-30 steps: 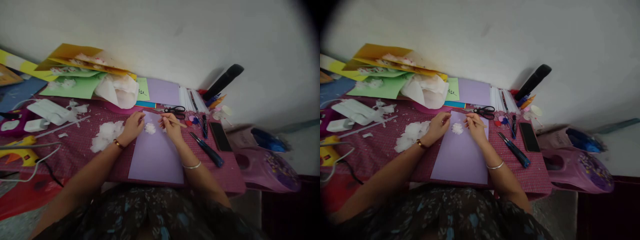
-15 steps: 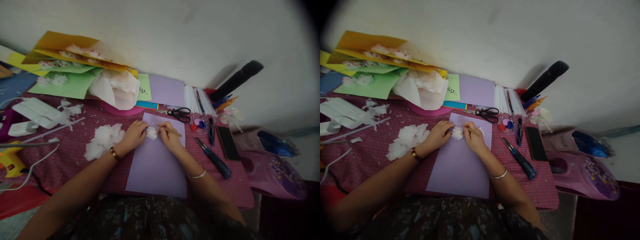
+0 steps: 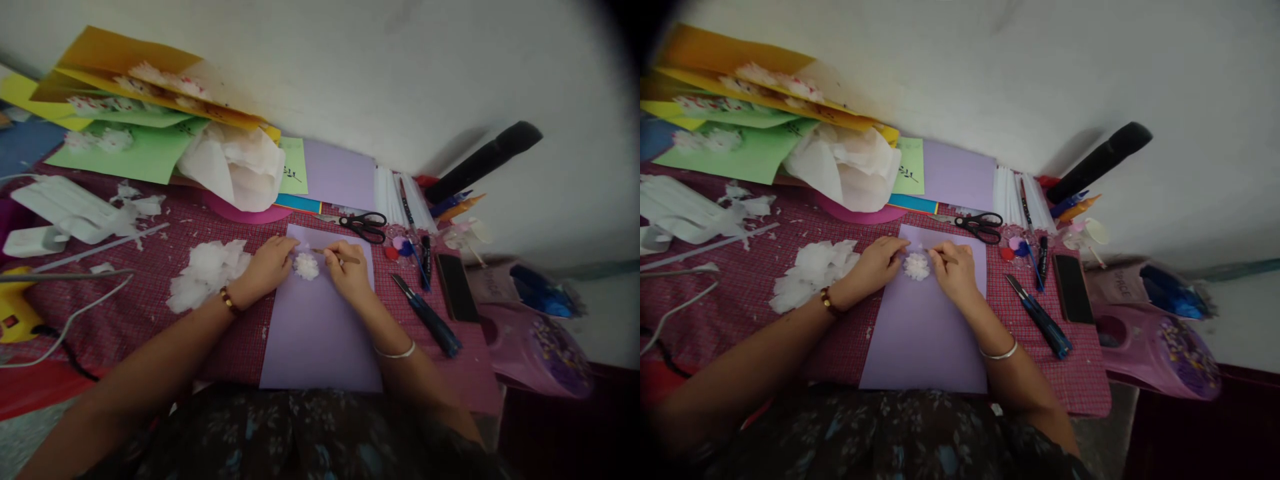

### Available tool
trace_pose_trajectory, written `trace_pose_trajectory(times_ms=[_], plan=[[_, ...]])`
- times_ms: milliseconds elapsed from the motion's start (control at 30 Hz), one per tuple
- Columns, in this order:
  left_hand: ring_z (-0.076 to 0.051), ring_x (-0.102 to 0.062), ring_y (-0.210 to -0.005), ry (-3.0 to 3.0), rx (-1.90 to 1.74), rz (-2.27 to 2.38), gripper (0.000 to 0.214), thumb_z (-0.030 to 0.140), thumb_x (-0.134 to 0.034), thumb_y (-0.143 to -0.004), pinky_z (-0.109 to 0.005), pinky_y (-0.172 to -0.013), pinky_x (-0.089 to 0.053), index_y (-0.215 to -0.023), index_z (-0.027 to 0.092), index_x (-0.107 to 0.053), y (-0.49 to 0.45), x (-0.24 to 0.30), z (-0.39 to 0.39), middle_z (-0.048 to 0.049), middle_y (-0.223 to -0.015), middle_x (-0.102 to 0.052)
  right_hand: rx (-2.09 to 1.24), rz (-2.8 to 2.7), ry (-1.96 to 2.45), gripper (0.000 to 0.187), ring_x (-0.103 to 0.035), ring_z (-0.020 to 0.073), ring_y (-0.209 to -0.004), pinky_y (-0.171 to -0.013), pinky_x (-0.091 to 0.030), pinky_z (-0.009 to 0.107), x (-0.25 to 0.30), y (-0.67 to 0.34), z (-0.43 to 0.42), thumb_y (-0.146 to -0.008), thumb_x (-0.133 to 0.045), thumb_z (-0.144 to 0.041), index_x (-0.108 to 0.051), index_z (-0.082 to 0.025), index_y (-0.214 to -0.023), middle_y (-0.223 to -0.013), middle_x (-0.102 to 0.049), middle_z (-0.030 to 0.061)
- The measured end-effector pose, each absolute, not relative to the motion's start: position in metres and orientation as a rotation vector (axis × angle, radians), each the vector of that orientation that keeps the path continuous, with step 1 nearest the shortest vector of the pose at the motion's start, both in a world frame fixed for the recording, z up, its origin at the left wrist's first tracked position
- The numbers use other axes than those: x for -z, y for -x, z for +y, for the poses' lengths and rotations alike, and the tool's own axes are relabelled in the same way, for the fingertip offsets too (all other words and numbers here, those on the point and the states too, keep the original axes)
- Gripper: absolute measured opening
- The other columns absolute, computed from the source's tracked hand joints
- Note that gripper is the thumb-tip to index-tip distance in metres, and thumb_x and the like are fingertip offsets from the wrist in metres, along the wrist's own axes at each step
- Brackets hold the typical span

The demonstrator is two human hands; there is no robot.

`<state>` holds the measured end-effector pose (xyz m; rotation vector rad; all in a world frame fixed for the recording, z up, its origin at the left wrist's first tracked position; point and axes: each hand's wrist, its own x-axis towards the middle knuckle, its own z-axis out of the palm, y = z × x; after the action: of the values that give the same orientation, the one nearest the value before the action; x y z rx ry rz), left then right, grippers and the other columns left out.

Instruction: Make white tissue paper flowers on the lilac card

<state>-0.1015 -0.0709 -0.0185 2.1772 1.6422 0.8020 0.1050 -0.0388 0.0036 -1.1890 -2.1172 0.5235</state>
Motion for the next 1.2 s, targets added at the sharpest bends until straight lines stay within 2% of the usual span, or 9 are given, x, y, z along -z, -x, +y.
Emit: trace_pose_trajectory(times_ms=[267, 433, 733, 933, 1200], plan=[[-0.024, -0.062, -0.097, -2.145, -0.831, 1.637, 0.037, 0.005, -0.046, -0.083, -0.042, -0.092, -0.051, -0.114, 0.013, -0.064, 0.1015, 0.0194, -0.07, -0.01, -0.1, -0.071, -0.504, -2.168, 1.099, 0.029, -0.056, 0.0197, -0.07, -0.077, -0.038, 0.039, -0.0034, -0.1043, -0.0434, -0.097, -0.047, -0.036, -0.061, -0.023, -0.075, -0.068, -0.063, 0.0028], [-0.025, -0.061, -0.098, -2.174, -0.803, 1.621, 0.037, 0.004, -0.045, -0.079, -0.042, -0.091, -0.051, -0.109, 0.013, -0.065, 0.1015, 0.0188, -0.0688, -0.0104, -0.1, -0.07, -0.544, -2.13, 1.07, 0.035, -0.054, 0.0194, -0.067, -0.076, -0.037, 0.039, -0.0023, -0.1069, -0.0412, -0.098, -0.044, -0.041, -0.058, -0.023, -0.071, -0.065, -0.06, 0.0019], [-0.023, -0.059, -0.096, -2.218, -0.798, 1.621, 0.035, 0.005, -0.045, -0.079, -0.039, -0.091, -0.05, -0.106, 0.016, -0.066, 0.1021, 0.0207, -0.0689, -0.0083, -0.098, -0.067, -0.69, -2.07, 1.11, 0.038, -0.052, 0.018, -0.063, -0.067, -0.039, 0.035, 0.0007, -0.1067, -0.0379, -0.097, -0.042, -0.045, -0.053, -0.023, -0.068, -0.063, -0.057, 0.0018], [-0.024, -0.057, -0.094, -2.287, -0.74, 1.546, 0.03, 0.005, -0.046, -0.08, -0.042, -0.093, -0.047, -0.096, 0.016, -0.068, 0.1023, 0.017, -0.0679, -0.0089, -0.097, -0.066, -0.713, -1.908, 1.156, 0.037, -0.053, 0.0172, -0.061, -0.061, -0.04, 0.032, 0.0009, -0.111, -0.0376, -0.098, -0.041, -0.047, -0.055, -0.023, -0.072, -0.064, -0.059, 0.002], [-0.023, -0.057, -0.093, -2.296, -0.74, 1.523, 0.03, 0.006, -0.046, -0.079, -0.042, -0.093, -0.046, -0.094, 0.017, -0.07, 0.1032, 0.0184, -0.0672, -0.0079, -0.096, -0.065, -0.775, -1.972, 1.113, 0.039, -0.054, 0.0172, -0.06, -0.061, -0.041, 0.033, 0.0042, -0.1066, -0.0362, -0.097, -0.04, -0.05, -0.055, -0.023, -0.071, -0.061, -0.056, 0.0014]])
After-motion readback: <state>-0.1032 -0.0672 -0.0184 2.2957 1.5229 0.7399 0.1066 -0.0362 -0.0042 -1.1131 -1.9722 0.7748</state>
